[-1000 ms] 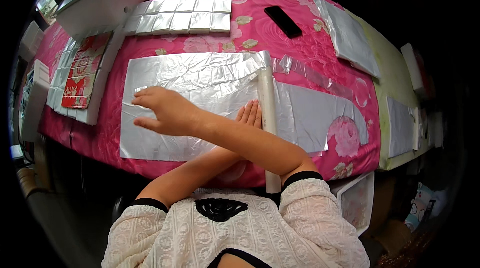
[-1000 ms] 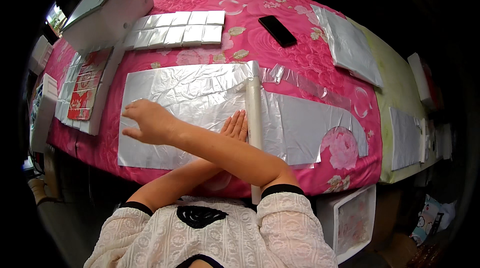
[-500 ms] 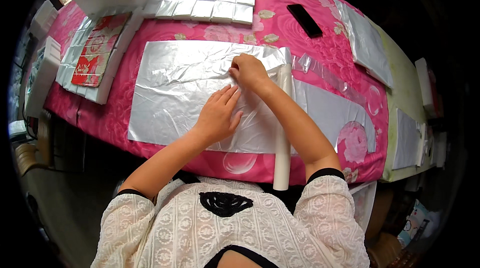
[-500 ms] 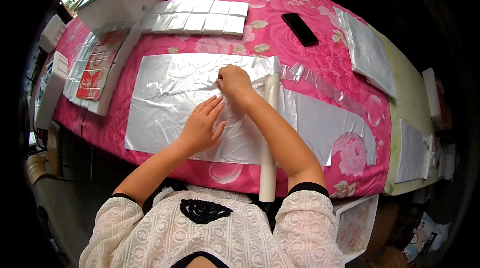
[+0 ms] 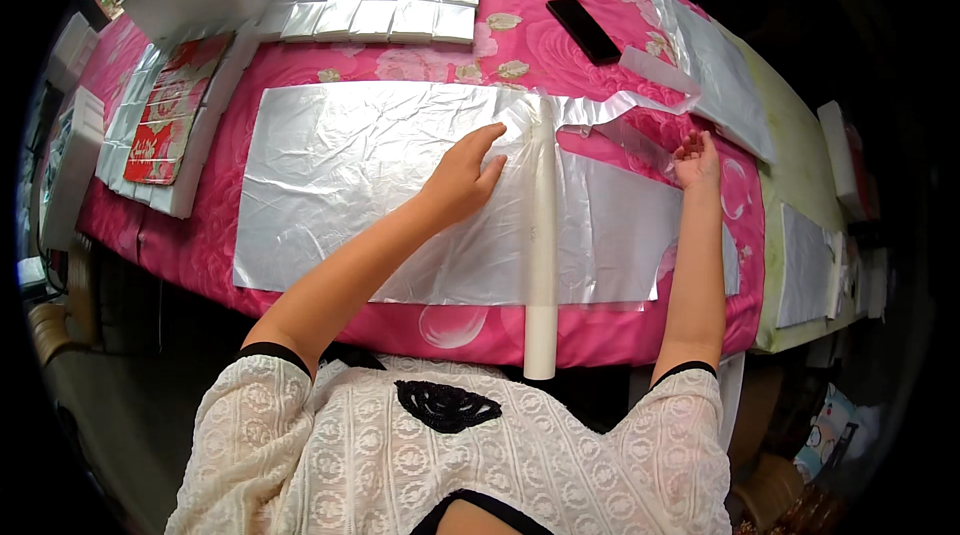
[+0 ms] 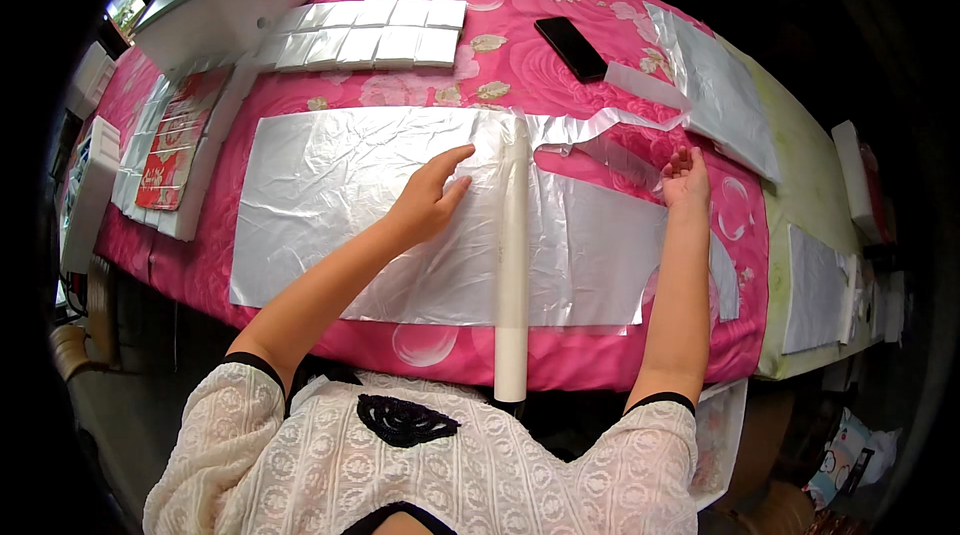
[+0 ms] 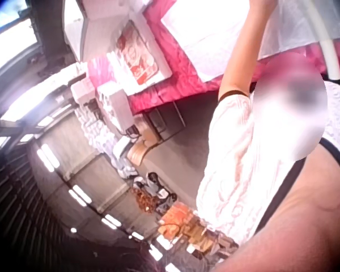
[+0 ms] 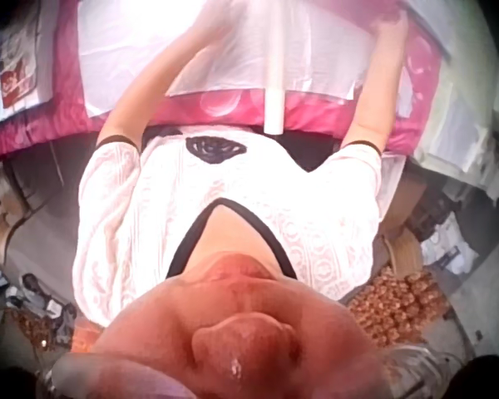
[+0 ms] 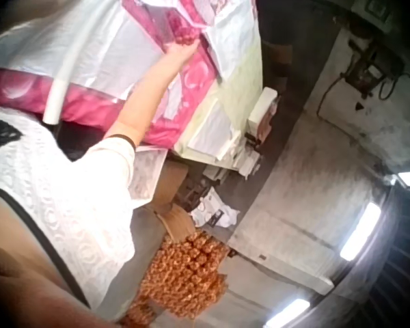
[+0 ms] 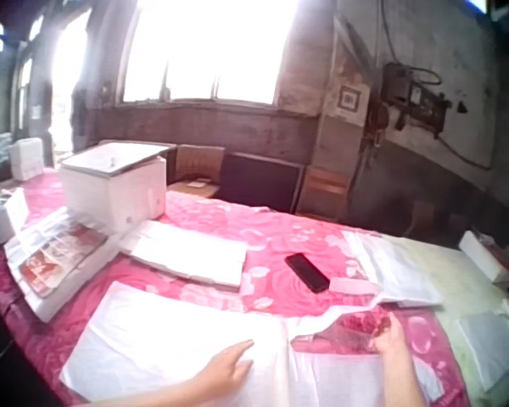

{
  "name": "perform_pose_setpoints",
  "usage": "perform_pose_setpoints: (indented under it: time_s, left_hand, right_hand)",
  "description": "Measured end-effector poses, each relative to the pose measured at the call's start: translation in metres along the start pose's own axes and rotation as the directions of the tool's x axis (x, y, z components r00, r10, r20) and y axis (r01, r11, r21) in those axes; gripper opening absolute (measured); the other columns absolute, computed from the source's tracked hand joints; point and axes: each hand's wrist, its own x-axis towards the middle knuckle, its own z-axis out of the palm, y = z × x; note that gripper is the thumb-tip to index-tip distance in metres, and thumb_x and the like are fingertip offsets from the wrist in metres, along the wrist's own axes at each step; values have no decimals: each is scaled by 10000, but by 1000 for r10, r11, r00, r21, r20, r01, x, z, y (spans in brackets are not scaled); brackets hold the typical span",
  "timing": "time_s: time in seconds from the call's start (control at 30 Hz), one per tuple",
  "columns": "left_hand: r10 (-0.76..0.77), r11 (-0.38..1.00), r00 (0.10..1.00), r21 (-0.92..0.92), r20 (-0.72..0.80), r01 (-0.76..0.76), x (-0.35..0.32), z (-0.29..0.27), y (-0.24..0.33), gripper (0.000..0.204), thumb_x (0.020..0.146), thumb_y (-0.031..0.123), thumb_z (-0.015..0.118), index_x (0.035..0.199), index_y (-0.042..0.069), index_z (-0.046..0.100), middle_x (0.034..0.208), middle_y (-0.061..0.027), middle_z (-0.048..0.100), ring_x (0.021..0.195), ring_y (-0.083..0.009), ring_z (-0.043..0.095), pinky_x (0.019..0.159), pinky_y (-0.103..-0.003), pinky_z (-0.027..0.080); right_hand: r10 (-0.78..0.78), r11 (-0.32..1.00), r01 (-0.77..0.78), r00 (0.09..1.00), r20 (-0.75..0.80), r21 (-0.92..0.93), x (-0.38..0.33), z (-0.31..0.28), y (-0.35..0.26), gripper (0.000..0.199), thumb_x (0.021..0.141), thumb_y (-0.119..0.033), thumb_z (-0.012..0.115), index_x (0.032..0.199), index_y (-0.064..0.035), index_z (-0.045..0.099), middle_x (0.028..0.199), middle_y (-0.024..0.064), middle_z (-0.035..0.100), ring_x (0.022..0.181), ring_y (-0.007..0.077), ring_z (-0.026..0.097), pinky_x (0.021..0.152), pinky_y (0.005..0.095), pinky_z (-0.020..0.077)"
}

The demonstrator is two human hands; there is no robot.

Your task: The person wraps small rectangular items in clear plastic film on a pink floral tablecloth. They unroll film, place an item, fold the film around it, and set the wrapped item aside, repeating the process.

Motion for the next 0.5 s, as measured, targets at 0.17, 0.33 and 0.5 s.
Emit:
perform_pose_setpoints:
  time_s: [0.17,0.33,0.5]
  left_hand:
    - [-398,573,886,-690,239,443,34,29,-12,557,954,329,379,1353,-54,310,1408,-170,341,1316,-247,312,1095,-366,217]
    - [-498,505,825,-684,266,526,41,25,0,610,964,420,321,1337,-64,320,1378,-170,372,1300,-246,336,1081,-365,244]
    - [-482,638,867,-626,129,448,21,-9,8,573,968,425,309,1276,-45,419,1275,-156,495,1196,-238,462,1005,-360,352]
  right_hand:
    - [-274,755,416,902,332,-506,-38,-37,26,185,889,-229,578,1000,-82,592,947,12,609,766,105,551,678,236,440]
    - [-19,171,911,383,923,-375,-168,-23,63,402,856,-304,598,1150,-34,549,1136,107,574,1042,258,540,888,348,423]
    - [249,29,993,105,963,-116,-198,-24,79,580,858,-444,532,1293,-66,466,1357,140,429,1263,320,381,1038,410,304]
